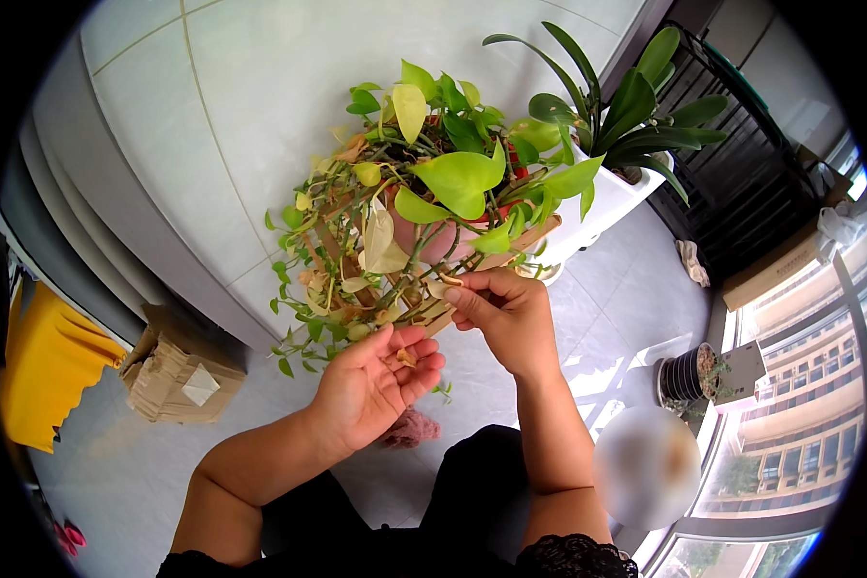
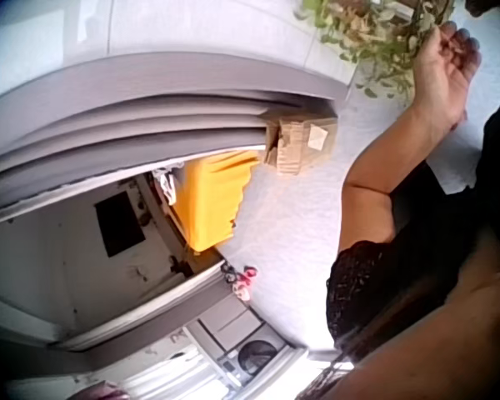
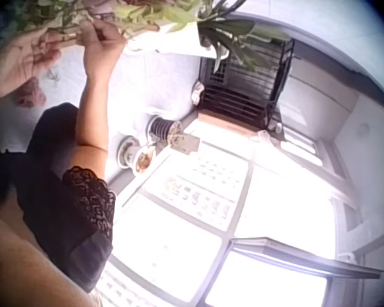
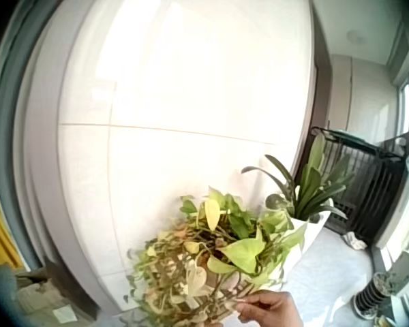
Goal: The person kneels on the floor and uses their hands to remove dead leaves and dry stems from a potted plant. They gather the removed plant debris and discard it out of the window.
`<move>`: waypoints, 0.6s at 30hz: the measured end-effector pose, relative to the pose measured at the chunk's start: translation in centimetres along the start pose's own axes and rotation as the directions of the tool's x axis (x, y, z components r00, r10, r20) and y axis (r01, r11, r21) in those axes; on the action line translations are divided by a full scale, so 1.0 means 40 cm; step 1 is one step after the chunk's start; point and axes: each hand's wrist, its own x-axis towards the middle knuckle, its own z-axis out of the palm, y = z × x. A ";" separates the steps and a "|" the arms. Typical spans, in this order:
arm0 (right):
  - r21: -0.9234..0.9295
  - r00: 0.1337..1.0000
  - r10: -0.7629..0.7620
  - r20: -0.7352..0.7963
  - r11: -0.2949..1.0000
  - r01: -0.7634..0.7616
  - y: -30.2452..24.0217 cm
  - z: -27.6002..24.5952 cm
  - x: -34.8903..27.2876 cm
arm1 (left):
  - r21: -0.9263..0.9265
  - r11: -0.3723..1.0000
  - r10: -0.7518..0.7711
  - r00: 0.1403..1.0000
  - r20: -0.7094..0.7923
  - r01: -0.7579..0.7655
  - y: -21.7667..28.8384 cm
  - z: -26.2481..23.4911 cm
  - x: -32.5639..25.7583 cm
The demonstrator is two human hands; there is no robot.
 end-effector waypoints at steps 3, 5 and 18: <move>0.420 0.973 0.215 0.080 0.878 -0.228 0.003 -0.009 0.003 | 0.003 1.000 0.015 1.000 0.007 -0.015 0.000 0.009 0.009; 0.674 0.948 0.313 0.060 0.687 -0.270 0.017 -0.007 0.011 | -0.002 1.000 0.024 1.000 0.016 -0.024 -0.001 0.016 0.019; -0.582 0.658 -0.676 0.332 0.402 0.707 -0.051 0.033 -0.062 | -0.142 0.990 0.006 0.998 0.060 0.003 0.009 0.072 0.028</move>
